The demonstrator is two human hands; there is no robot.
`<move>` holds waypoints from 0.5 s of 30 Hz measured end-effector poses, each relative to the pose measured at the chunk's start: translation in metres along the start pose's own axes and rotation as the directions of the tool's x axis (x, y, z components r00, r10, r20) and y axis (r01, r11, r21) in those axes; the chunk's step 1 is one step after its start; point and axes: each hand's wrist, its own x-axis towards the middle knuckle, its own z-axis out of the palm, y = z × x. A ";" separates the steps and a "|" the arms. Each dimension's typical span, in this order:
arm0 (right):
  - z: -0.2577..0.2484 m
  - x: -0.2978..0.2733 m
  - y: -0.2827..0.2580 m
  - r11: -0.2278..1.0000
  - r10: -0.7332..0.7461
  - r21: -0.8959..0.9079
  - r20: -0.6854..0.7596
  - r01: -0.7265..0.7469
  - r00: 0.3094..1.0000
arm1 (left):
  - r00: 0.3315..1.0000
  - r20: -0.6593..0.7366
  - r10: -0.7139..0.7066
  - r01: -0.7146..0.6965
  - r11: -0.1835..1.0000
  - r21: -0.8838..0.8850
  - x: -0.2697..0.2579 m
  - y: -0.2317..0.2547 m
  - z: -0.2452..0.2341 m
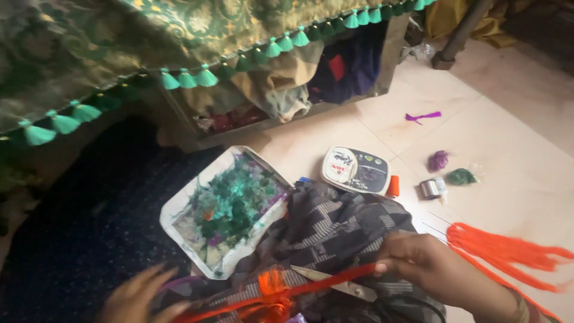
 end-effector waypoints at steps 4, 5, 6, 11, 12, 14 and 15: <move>-0.027 -0.011 0.010 0.983 -0.183 0.008 -0.019 0.183 0.983 | 0.772 -0.240 0.589 -0.630 0.655 -0.418 -0.042 0.161 -0.029; -0.040 -0.015 0.011 0.984 -0.177 0.003 -0.031 0.178 0.984 | 0.763 -0.241 0.600 -0.640 0.647 -0.415 -0.038 0.178 -0.025; -0.053 -0.020 0.011 0.982 -0.176 0.052 -0.073 0.180 0.982 | 0.681 -0.143 0.718 -0.616 0.457 -0.642 -0.035 0.197 -0.022; -0.111 -0.022 0.039 1.000 -0.025 0.006 -0.205 0.026 0.978 | 0.717 -0.156 0.680 -0.404 0.222 -0.888 0.038 0.227 0.055; -0.118 -0.018 0.055 0.998 0.048 -0.034 -0.204 -0.057 0.978 | 0.699 -0.250 0.671 -0.489 0.193 -0.851 0.047 0.226 0.060; -0.126 -0.006 0.098 0.987 0.137 -0.059 -0.217 -0.153 0.967 | 0.659 -0.329 0.676 -0.571 0.166 -0.804 0.048 0.233 0.058; -0.128 0.004 0.124 0.984 0.179 0.047 -0.306 -0.173 0.935 | 0.750 -0.299 0.590 -0.578 0.367 -0.729 0.039 0.239 0.050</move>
